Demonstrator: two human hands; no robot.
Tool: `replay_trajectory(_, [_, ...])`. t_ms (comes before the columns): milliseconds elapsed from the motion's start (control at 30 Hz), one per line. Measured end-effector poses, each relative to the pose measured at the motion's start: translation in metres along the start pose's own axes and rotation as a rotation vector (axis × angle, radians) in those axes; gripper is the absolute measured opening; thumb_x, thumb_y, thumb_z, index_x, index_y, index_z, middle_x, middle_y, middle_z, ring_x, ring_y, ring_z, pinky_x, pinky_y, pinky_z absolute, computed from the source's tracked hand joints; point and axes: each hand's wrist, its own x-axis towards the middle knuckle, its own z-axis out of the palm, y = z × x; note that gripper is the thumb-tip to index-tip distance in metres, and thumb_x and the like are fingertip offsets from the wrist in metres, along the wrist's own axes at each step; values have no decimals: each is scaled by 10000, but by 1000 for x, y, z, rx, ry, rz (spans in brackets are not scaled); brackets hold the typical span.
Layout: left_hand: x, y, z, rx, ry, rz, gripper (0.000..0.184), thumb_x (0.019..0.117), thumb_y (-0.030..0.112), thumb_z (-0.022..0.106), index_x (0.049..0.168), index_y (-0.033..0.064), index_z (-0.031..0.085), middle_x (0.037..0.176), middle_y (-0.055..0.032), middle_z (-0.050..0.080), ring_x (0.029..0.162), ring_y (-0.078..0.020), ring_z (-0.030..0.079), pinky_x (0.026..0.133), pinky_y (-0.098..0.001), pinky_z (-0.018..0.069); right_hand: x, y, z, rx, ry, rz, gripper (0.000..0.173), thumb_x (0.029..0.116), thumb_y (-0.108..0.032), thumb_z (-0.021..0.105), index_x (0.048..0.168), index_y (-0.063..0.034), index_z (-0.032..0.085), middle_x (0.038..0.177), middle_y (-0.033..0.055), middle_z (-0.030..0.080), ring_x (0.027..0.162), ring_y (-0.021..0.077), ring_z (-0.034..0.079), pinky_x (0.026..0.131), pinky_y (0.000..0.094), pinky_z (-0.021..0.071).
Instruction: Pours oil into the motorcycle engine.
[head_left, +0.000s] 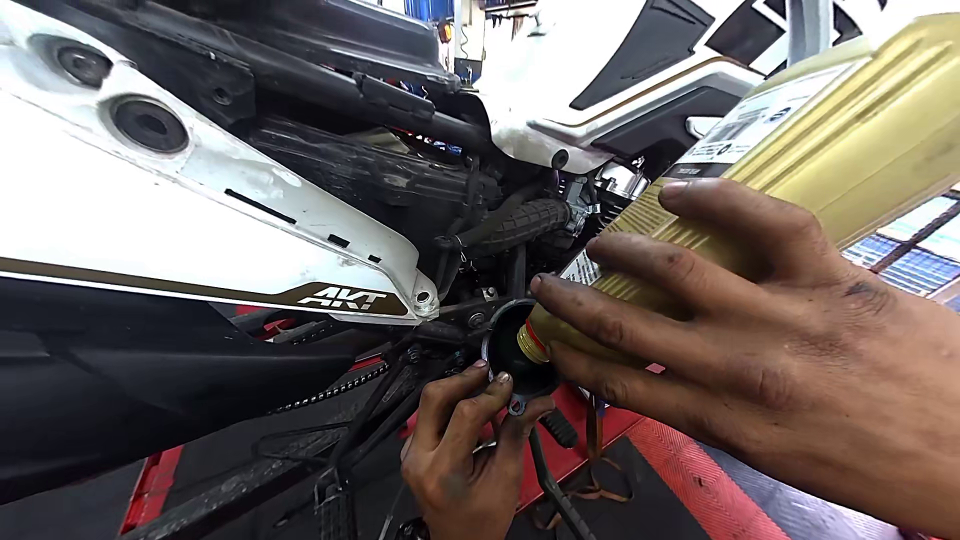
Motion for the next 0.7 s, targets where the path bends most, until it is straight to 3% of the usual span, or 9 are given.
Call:
replay_trajectory(200, [1,1,0,13,0,-6,300,798,353,887,932,108,778,1037,1,669,696,22,565,542,-100,462,3,-1,1,-13,10,-14,412,1068,-187,439,1451,-181,590,1555,77,504,1455,406,392,1212,660,152])
replay_trajectory(700, [3,3,-2,-1,-17,-35,297,788,311,888,935,78,779,1047,-21,670,661,28,560,501,-95,458,10,-4,0,28,20,-49,395,1062,-156,431,1391,-193,645,1560,75,500,1462,421,380,1217,681,133])
